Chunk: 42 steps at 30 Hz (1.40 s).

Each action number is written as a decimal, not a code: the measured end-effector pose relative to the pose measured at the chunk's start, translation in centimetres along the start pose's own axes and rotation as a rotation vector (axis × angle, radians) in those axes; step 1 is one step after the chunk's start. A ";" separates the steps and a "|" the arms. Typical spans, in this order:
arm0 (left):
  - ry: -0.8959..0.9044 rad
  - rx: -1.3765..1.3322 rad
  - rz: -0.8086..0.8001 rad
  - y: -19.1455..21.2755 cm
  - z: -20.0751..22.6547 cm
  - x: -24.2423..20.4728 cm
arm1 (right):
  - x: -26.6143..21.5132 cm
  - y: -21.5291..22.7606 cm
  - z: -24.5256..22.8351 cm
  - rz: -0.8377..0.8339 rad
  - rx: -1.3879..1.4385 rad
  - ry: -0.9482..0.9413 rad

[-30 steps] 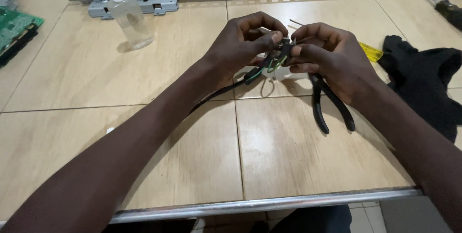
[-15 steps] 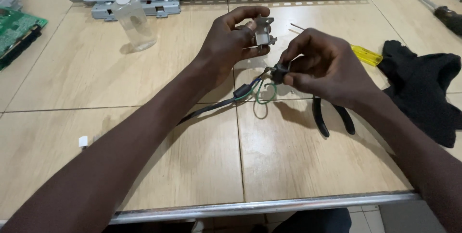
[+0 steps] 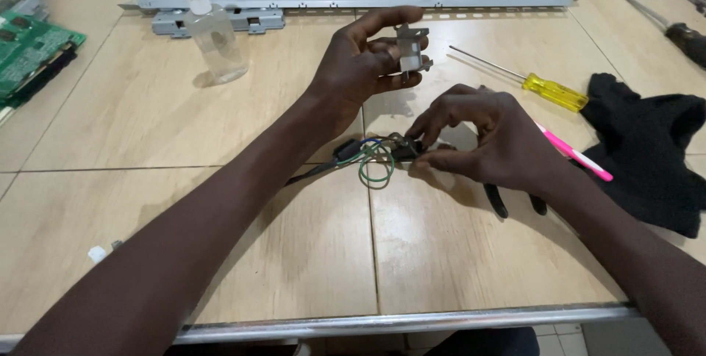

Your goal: Cleaning an electronic connector assembly using a toothbrush and cleaning solution, and performing minor repairs with pliers and a screwdriver.

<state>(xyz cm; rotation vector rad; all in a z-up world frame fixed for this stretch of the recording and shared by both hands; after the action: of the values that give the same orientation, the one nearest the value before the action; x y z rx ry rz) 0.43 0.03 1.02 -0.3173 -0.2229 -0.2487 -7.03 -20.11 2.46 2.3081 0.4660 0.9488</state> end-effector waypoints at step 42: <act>-0.119 0.285 0.195 1.8 -1.9 1.6 | 5.3 -4.1 -4.1 -0.389 -0.212 -0.471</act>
<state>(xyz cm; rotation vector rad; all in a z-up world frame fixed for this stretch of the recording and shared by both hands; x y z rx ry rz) 2.75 0.73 -0.81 -0.0697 -0.3381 -0.0037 -6.73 -12.65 4.90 2.0521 0.5514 0.2420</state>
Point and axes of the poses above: each hand's wrist, its own x-axis towards the middle knuckle, its own y-axis out of the back of the hand, z = x × y, the point moved 1 cm from there along x, towards the middle knuckle, and after that the axes turned 8 degrees about z, right-handed, at the moved point
